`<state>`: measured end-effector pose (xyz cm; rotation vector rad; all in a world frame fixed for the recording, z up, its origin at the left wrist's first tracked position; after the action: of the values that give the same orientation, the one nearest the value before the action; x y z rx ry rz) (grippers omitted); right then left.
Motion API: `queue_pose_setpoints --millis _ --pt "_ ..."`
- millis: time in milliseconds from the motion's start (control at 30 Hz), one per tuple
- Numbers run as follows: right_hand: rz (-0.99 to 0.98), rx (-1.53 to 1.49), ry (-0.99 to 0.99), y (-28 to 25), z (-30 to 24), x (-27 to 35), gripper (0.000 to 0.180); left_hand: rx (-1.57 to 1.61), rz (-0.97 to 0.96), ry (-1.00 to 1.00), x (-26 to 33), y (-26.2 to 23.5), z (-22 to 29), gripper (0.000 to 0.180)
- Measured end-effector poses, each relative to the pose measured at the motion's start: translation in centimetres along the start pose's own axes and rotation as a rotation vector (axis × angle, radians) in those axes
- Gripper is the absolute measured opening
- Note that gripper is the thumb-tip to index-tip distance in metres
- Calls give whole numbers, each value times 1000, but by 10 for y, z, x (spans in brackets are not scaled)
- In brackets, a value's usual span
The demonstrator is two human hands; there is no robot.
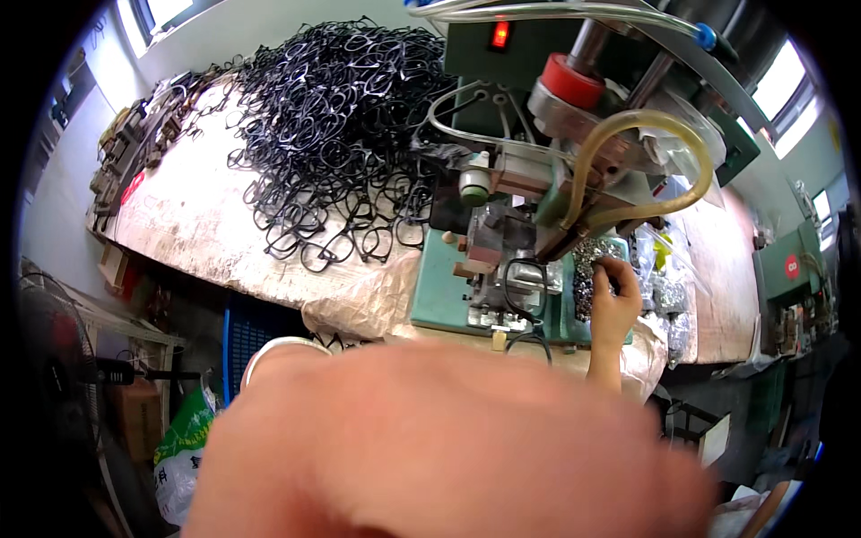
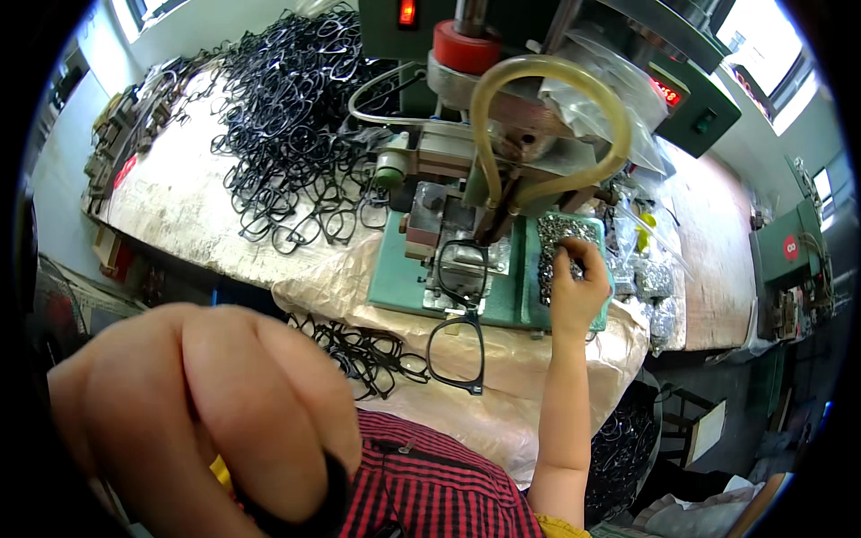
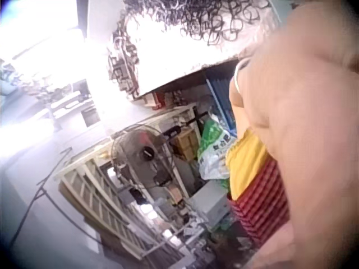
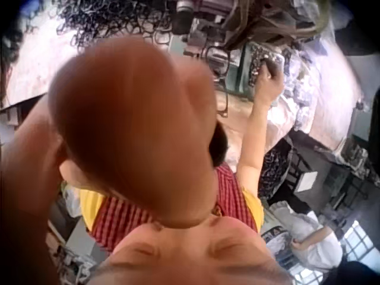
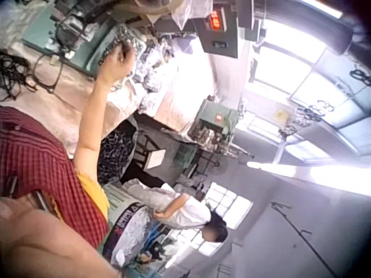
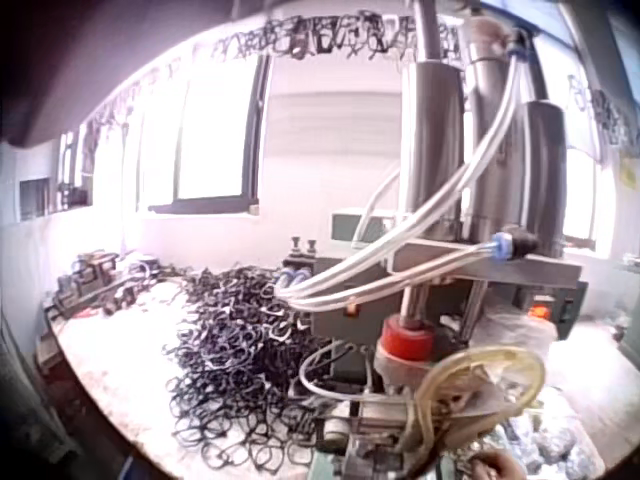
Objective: The person assembles eyeglasses by inserting small metal components into the frames using a specialized machine. They repeatedly pick frames from a pile, place them in the machine, operate the mechanism, and set the finished frames aside.
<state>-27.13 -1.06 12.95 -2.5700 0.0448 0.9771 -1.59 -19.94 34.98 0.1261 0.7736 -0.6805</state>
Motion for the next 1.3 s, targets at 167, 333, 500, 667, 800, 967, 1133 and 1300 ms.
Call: queue_pose_setpoints --millis 167,333,500,667,800,967,1133,1300 --pt "36 -206 66 19 12 1 13 15 -209 -133 6 6 10 18" --pt "-13 -162 110 15 11 3 13 -133 -132 -337 45 -71 -5 20" --pt "78 259 -150 -42 -10 35 13 -1478 693 -985 167 -170 -121 42" --pt "191 97 176 -79 5 73 14 -1620 828 -943 222 -144 -177 27" --pt "-36 -163 4 -27 -66 26 13 -1341 996 -829 205 -171 -167 21" --pt "-119 -480 65 49 -85 -10 18 -661 1295 -754 207 -190 -155 15" --pt "29 -626 120 53 -80 4 38 -542 1421 -510 207 -154 -135 31" --pt "-28 -757 186 57 -95 -4 46 -488 936 -75 52 -112 -59 38"
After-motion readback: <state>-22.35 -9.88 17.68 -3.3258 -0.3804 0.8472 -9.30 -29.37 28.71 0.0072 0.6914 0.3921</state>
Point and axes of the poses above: each hand's wrist, its own x-axis away from the middle knuckle, its own y-axis out of the palm, z = x × y, the point moved 9 cm from there along -x, towards the middle knuckle, and after that the axes turned 13 degrees about -y, right-handed, at the moved point
